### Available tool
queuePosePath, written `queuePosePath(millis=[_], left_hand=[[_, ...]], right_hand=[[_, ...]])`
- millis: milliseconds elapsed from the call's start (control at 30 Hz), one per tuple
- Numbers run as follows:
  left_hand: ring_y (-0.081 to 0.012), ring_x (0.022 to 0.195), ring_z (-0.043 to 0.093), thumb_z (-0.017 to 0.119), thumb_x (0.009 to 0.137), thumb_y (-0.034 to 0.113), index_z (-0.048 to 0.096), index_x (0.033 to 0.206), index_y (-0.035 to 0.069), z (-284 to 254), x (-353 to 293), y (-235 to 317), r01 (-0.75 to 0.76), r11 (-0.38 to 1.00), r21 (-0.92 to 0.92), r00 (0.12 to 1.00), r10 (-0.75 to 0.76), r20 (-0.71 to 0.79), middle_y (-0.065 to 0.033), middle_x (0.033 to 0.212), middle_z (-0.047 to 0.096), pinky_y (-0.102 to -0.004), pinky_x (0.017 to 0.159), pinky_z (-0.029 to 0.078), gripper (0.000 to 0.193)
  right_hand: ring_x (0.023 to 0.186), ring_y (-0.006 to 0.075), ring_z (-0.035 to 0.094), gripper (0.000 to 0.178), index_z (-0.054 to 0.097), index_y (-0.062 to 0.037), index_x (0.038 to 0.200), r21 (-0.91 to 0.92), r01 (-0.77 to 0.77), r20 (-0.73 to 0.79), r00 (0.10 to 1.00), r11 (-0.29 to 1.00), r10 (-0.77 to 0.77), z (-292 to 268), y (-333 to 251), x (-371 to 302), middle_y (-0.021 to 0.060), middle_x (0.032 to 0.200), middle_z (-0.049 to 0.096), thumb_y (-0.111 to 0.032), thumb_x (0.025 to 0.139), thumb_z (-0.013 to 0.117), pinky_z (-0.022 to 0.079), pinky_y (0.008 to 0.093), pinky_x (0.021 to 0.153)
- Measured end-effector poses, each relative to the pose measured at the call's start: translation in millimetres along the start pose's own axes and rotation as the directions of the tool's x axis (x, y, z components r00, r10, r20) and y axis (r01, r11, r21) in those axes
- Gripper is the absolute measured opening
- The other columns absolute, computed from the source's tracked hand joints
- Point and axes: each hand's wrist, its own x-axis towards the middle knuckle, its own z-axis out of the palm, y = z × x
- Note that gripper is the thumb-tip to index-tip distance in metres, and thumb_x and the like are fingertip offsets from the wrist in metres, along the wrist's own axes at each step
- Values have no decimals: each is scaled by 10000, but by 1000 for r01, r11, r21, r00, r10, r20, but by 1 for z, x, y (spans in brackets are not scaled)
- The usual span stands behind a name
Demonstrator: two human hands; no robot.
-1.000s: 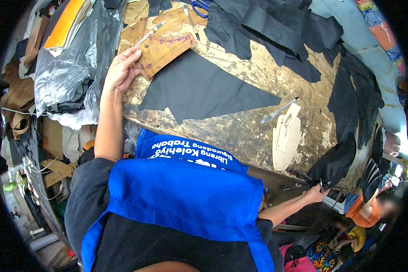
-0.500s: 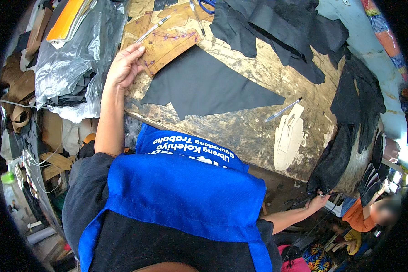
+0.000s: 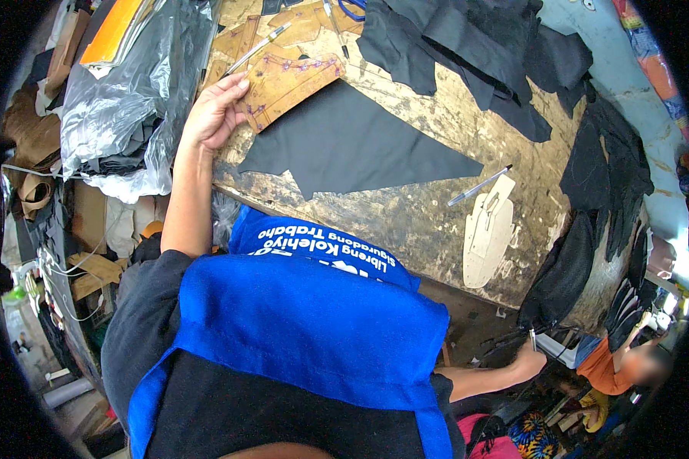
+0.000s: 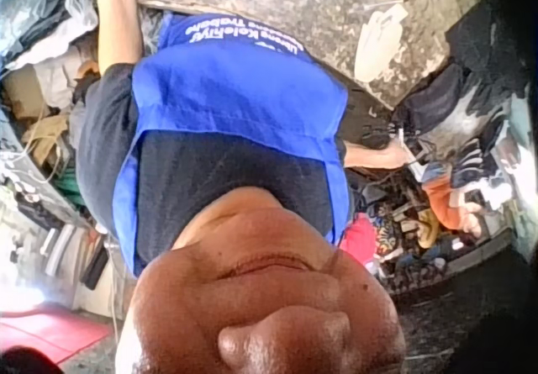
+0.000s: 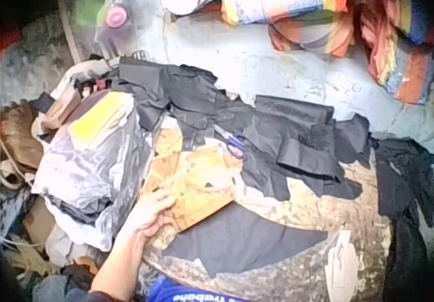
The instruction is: The person places cardboard templates on black fabric and traces their outlines with a pen. They reposition the templates multiple times to mark several sections on the fabric.
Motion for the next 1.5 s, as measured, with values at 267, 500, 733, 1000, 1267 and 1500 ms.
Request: queuePosePath(millis=[267,500,733,1000,1267,1500], left_hand=[[-183,930,644,543,912,87,524,1202,-44,5,-3,-5,71,994,79,993,-78,91,-125,1048,642,-349,785,562,319],[-135,833,637,527,887,54,509,1226,-48,14,-11,-11,2,994,108,997,-10,81,-101,989,642,-270,711,549,355],[-78,574,545,566,741,103,661,1074,13,-12,-9,33,-78,508,858,992,127,15,-29,682,611,-242,549,466,358],[-335,952,639,723,666,286,656,1082,20,-30,76,75,4,-174,985,913,403,68,-227,976,655,-379,866,486,497],[-240,791,664,862,580,256,672,932,-71,-53,124,89,43,145,989,990,127,-61,-168,870,687,-317,766,507,517],[-136,687,629,729,749,160,686,956,-18,-88,121,153,-122,489,864,980,197,26,-79,828,681,-249,631,495,276]], right_hand=[[642,101,594,253,637,26,846,807,254,244,679,534,-693,-56,-88,-80,89,704,629,-226,866,665,471,270,578],[1011,251,611,245,658,-15,998,833,542,-265,211,-113,-941,-8,-210,-177,134,1032,672,-104,777,714,454,369,889],[1274,316,428,345,651,-64,1021,621,729,-383,-37,-288,-923,1,-255,-214,114,1253,575,-218,726,743,234,544,1051],[1249,346,434,443,634,-61,1040,592,786,-425,114,-180,-898,10,-253,-199,154,1230,572,-332,713,760,248,530,1040],[1256,383,408,691,604,-58,1124,562,822,-454,215,-91,-865,13,-256,-182,218,1249,541,-427,582,824,235,508,1057],[1231,353,452,560,617,-35,1095,684,719,-420,255,-119,-871,21,-268,-147,168,1199,592,-281,636,820,314,439,1035]])
